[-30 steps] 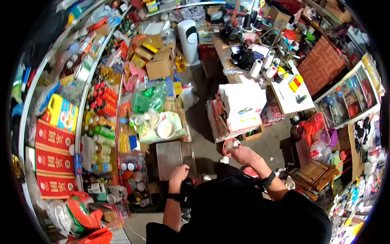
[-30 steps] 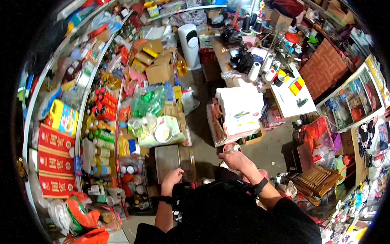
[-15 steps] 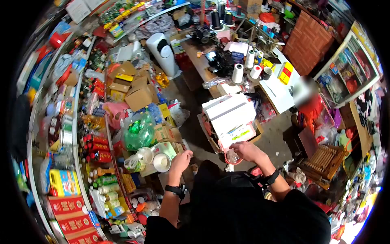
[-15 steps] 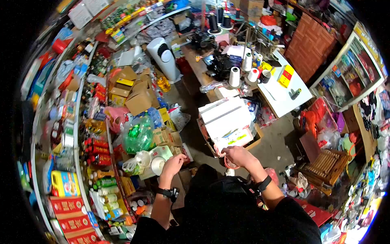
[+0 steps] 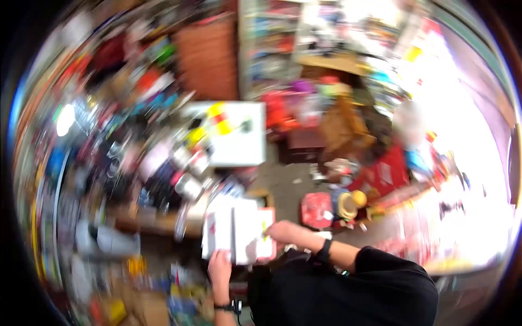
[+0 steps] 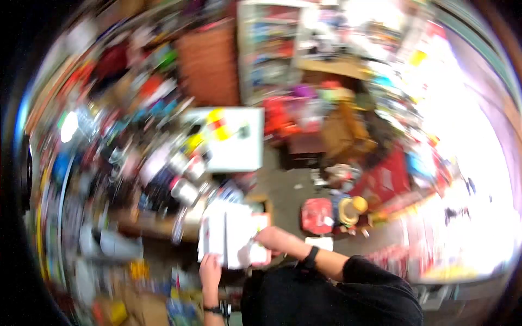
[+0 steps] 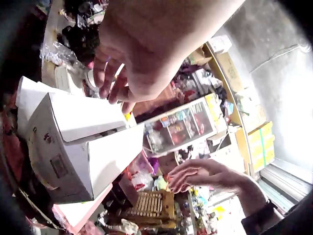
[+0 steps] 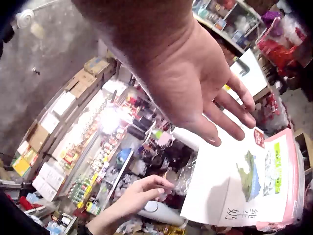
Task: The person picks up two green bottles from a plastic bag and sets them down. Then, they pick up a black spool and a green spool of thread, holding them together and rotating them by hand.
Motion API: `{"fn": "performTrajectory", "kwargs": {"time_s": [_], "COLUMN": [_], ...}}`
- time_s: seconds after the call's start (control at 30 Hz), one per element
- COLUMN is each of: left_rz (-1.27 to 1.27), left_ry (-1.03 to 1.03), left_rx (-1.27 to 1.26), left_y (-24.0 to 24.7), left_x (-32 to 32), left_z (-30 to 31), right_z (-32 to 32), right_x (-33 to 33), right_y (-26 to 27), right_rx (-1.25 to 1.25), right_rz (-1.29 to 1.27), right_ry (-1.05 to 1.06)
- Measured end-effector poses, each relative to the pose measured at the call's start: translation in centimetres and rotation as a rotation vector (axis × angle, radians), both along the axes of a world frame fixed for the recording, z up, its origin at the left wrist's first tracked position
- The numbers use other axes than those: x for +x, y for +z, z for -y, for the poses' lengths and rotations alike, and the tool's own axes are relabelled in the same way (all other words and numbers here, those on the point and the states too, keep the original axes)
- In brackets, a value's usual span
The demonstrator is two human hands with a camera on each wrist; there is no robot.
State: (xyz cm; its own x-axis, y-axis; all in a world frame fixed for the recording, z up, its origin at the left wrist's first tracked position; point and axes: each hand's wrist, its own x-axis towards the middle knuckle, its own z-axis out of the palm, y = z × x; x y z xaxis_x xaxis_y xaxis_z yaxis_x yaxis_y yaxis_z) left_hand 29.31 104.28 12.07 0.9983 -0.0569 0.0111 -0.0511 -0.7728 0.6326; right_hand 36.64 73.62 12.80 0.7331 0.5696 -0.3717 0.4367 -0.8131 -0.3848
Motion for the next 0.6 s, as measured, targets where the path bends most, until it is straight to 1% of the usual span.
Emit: {"fn": "performTrajectory", "kwargs": {"time_s": [0.07, 0.13, 0.2, 0.23, 0.27, 0.33, 0.4, 0.43, 0.47, 0.57, 0.6], "left_rz": [0.014, 0.124, 0.09, 0.286, 0.293, 0.248, 0.245, 0.24, 0.195, 0.052, 0.026], "left_ry": [-0.084, -0.164, -0.32, -0.339, -0.363, -0.419, -0.436, -0.441, -0.483, -0.59, -0.637], "left_rx": [-0.03, 0.033, 0.08, 0.08, 0.138, 0.123, 0.001, -0.058, 0.007, 0.192, 0.181], "left_y": [-0.1, -0.7, 1.2, -4.3, -5.7, -1.1, -0.8, -0.8, -0.6, -2.1, -2.8], "left_x": [3.6, 6.5, 7.8, 8.5, 9.7, 11.6, 12.9, 13.4, 13.7, 13.6, 12.8], "left_z": [-0.5, -0.7, -0.3, -0.4, 0.3, 4.3, 7.7, 9.4, 10.7, 15.8, 17.4], "right_z": [1.1, 2.7, 4.0, 4.4, 5.1, 6.7, 8.3, 8.9, 9.3, 12.1, 13.3], "right_x": [-1.0, -2.5, -4.9, -6.3, -7.4, -9.1, -10.6, -11.6, -12.0, -13.0, -13.4], "right_y": [1.9, 3.1, 2.9, 2.1, 2.9, 3.5, 2.9, 2.0, 2.4, 2.9, 3.0], "right_rx": [0.05, 0.071, 0.087, 0.088, 0.078, 0.065, 0.04, 0.126, 0.133, 0.131, 0.096], "right_rz": [0.084, 0.114, 0.126, 0.134, 0.113, 0.118, 0.155, 0.303, 0.3, 0.266, 0.229], "right_ry": [-0.108, -0.215, -0.325, -0.381, -0.437, -0.511, -0.55, -0.6, -0.61, -0.635, -0.631]}}
